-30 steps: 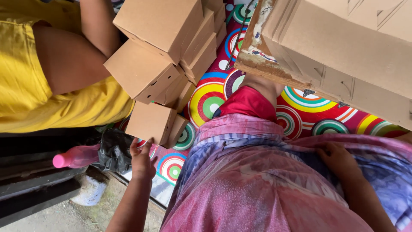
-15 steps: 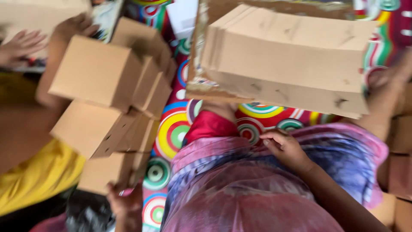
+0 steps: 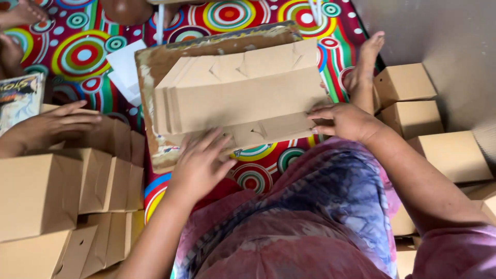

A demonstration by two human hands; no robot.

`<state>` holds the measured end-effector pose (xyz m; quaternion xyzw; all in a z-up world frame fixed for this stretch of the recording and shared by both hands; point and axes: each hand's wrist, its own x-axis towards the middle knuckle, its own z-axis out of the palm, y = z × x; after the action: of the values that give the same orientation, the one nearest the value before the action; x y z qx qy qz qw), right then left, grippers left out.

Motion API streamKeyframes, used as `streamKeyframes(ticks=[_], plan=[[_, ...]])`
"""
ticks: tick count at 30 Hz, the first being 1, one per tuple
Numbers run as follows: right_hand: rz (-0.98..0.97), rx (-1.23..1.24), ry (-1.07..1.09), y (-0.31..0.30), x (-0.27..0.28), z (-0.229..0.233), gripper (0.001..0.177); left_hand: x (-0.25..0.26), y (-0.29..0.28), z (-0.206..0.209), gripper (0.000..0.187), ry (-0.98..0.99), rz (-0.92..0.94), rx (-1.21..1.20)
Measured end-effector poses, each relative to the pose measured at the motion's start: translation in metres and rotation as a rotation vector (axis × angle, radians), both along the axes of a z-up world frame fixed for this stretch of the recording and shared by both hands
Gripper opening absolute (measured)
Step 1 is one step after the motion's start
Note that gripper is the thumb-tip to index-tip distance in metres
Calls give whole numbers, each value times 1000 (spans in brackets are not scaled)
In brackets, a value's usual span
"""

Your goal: Folding flat cardboard templates into small boxes

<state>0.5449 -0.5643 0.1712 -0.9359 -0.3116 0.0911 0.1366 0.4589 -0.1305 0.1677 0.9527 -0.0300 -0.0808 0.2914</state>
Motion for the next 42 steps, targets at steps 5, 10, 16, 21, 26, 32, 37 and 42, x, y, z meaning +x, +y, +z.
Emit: streamKeyframes(ticks=[5, 10, 16, 21, 26, 32, 37, 42], plan=[[-71, 182, 86, 5, 9, -6, 31, 87, -69, -30, 82, 135, -401, 502], [-195, 140, -53, -1, 21, -26, 22, 66, -70, 52, 73, 285, -304, 265], [-143, 99, -89, 8, 20, -13, 21, 56, -65, 39, 64, 318, -342, 230], [-179, 69, 190, -9, 15, -2, 37, 69, -40, 15, 58, 404, -214, -118], [-169, 254, 118, -34, 14, -24, 33, 73, -34, 21, 40, 312, -153, -380], [-167, 186, 59, -43, -1, -12, 49, 95, -30, -15, 25, 29, -225, 67], [-84, -58, -169, 15, -23, 19, 37, 104, -32, -12, 18, -188, -210, 37], [-67, -179, -320, 34, -6, -6, 15, 90, -26, 9, 14, -217, -196, -113]])
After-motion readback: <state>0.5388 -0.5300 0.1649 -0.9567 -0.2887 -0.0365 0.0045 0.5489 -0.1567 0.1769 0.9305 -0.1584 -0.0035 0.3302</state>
